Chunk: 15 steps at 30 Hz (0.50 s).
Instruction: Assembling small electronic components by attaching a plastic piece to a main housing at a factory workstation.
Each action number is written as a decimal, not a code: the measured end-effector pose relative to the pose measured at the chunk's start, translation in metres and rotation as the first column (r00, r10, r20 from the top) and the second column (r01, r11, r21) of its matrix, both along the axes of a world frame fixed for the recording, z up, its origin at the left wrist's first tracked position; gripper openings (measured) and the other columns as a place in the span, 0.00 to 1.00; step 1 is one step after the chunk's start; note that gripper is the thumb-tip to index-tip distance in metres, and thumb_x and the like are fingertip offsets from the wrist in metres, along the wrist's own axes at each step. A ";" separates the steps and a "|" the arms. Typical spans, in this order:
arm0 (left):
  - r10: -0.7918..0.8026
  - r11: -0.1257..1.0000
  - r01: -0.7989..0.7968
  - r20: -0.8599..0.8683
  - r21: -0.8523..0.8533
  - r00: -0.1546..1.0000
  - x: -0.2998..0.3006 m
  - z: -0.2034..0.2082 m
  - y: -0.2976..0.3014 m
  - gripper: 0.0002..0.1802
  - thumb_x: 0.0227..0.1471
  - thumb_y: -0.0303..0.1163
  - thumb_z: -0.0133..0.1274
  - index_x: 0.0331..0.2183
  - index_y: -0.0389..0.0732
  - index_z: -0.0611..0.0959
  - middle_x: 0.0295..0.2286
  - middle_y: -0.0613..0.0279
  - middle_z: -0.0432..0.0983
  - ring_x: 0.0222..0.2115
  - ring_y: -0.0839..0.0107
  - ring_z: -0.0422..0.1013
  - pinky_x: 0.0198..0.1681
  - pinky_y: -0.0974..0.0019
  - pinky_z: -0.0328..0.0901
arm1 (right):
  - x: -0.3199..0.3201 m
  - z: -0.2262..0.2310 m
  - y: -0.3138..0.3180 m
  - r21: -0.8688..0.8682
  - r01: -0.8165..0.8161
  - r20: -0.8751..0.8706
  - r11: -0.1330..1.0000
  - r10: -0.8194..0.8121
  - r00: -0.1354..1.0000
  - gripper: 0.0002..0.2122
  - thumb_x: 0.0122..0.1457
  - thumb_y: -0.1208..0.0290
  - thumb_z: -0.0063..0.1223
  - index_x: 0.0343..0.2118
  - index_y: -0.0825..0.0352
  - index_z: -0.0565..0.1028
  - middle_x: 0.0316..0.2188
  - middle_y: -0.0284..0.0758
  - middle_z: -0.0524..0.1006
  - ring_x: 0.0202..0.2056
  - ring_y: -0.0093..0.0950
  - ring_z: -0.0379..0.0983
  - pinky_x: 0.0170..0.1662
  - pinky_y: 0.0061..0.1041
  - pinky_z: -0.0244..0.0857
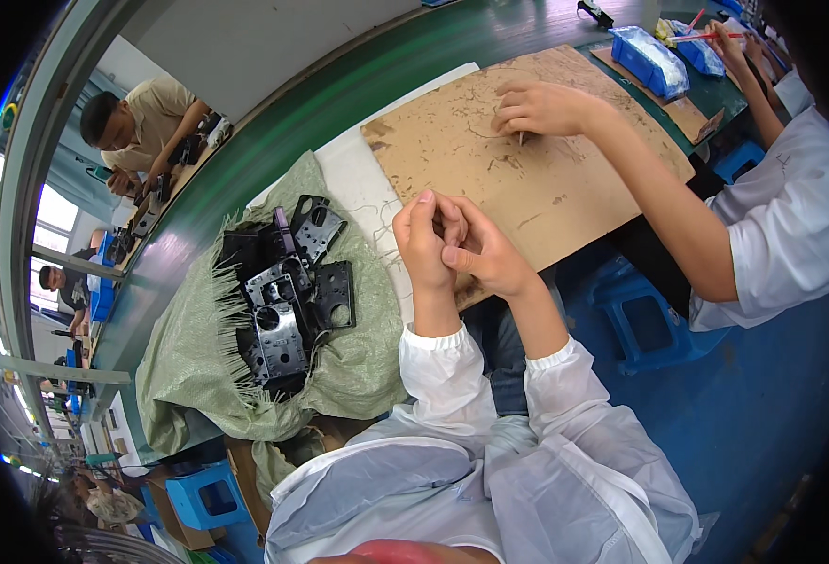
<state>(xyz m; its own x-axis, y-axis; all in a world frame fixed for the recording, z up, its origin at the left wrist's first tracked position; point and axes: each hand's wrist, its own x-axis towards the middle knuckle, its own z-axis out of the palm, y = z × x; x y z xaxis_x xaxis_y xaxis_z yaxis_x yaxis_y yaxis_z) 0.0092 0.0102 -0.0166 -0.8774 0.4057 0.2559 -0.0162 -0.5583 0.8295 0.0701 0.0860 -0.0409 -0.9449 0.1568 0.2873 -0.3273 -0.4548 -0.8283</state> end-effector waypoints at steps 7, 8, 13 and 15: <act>0.002 1.000 -0.002 0.006 0.009 1.000 0.000 0.000 -0.001 0.21 0.60 0.36 0.42 0.18 0.36 0.72 0.08 0.67 0.59 0.09 0.80 0.53 0.15 0.74 0.50 | 0.001 0.002 -0.002 0.023 0.008 0.005 1.000 -0.008 1.000 0.40 0.49 0.53 0.68 0.58 0.69 0.60 0.42 0.30 0.67 0.47 0.21 0.63 0.53 0.21 0.56; 0.002 1.000 -0.002 0.005 0.010 1.000 0.001 0.000 -0.001 0.21 0.60 0.36 0.42 0.18 0.36 0.72 0.08 0.67 0.59 0.09 0.80 0.53 0.15 0.74 0.50 | 0.001 0.003 -0.002 0.021 0.011 0.007 1.000 -0.012 1.000 0.39 0.49 0.53 0.68 0.58 0.69 0.60 0.43 0.30 0.67 0.47 0.21 0.63 0.53 0.21 0.56; -0.006 1.000 0.006 0.013 0.013 1.000 0.000 -0.002 0.000 0.21 0.61 0.36 0.41 0.19 0.36 0.72 0.08 0.67 0.59 0.09 0.80 0.53 0.15 0.74 0.50 | 0.001 -0.001 0.000 0.037 0.010 0.005 0.999 -0.010 1.000 0.39 0.49 0.54 0.68 0.58 0.69 0.60 0.43 0.30 0.67 0.47 0.21 0.63 0.53 0.21 0.56; -0.007 1.000 0.007 0.014 0.020 1.000 0.000 -0.004 0.000 0.21 0.61 0.36 0.41 0.19 0.36 0.72 0.08 0.67 0.60 0.10 0.80 0.54 0.15 0.74 0.50 | 0.002 -0.001 0.001 0.040 0.021 0.005 0.999 -0.021 1.000 0.38 0.50 0.55 0.68 0.58 0.69 0.60 0.42 0.30 0.67 0.46 0.21 0.63 0.53 0.20 0.56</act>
<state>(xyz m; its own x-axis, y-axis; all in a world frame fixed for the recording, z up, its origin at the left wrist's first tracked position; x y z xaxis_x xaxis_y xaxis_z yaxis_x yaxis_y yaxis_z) 0.0096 0.0101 -0.0201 -0.8780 0.4069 0.2521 -0.0315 -0.5747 0.8178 0.0723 0.0875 -0.0423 -0.9431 0.1654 0.2884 -0.3318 -0.4144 -0.8474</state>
